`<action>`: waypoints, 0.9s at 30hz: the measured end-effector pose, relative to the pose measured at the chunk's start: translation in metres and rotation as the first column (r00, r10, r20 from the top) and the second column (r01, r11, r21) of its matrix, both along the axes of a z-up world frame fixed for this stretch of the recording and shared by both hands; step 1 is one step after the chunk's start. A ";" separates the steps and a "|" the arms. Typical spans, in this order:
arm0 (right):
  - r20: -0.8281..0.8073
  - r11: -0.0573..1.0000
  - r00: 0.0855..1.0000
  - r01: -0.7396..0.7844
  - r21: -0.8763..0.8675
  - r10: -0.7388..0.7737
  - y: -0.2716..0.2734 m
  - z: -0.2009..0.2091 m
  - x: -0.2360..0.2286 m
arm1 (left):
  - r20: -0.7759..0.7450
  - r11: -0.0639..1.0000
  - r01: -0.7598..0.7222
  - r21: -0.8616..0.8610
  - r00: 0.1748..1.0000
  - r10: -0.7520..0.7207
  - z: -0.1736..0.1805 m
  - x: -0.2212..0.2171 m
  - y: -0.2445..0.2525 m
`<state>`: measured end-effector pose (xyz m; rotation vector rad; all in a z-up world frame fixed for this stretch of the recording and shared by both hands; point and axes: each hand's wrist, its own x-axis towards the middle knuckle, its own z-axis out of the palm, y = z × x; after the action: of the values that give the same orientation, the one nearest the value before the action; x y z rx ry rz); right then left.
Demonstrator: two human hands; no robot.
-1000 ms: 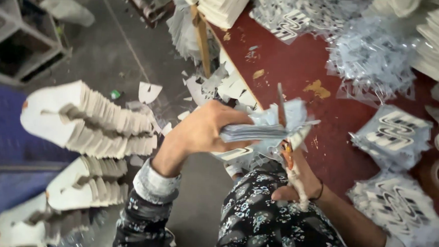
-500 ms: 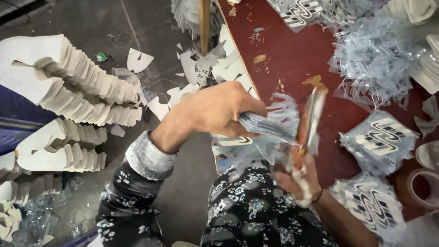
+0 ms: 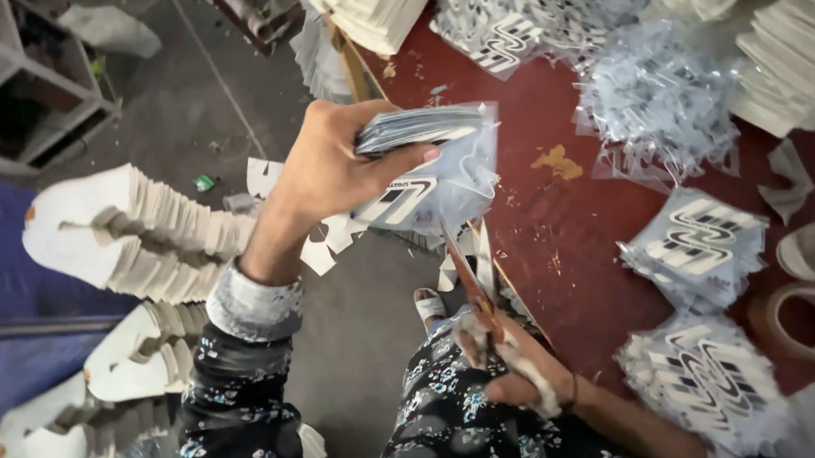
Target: The person places printed stickers into clear plastic bags and uses scissors to trim the excess plastic. The person then stacks the finished packages on the table.
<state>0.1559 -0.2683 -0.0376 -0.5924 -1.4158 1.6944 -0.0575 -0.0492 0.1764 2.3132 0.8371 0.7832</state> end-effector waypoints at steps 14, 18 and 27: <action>0.010 0.958 0.962 0.269 0.098 -0.272 0.018 0.033 -0.014 | 0.160 0.972 0.166 0.165 0.968 -0.192 0.005 0.024 0.018; 0.150 0.883 0.896 0.362 0.298 -0.418 0.022 0.027 -0.009 | 0.198 0.952 0.194 0.237 0.950 -0.243 0.003 0.029 0.038; -0.121 0.790 0.813 0.582 0.192 -0.570 0.097 0.018 -0.017 | 0.137 0.944 0.324 0.057 0.934 -0.328 -0.007 0.072 0.057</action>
<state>0.1392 -0.1712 -0.0194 -0.7518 -1.1950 1.0400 0.0144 0.0077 0.1698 2.3088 0.3631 0.8081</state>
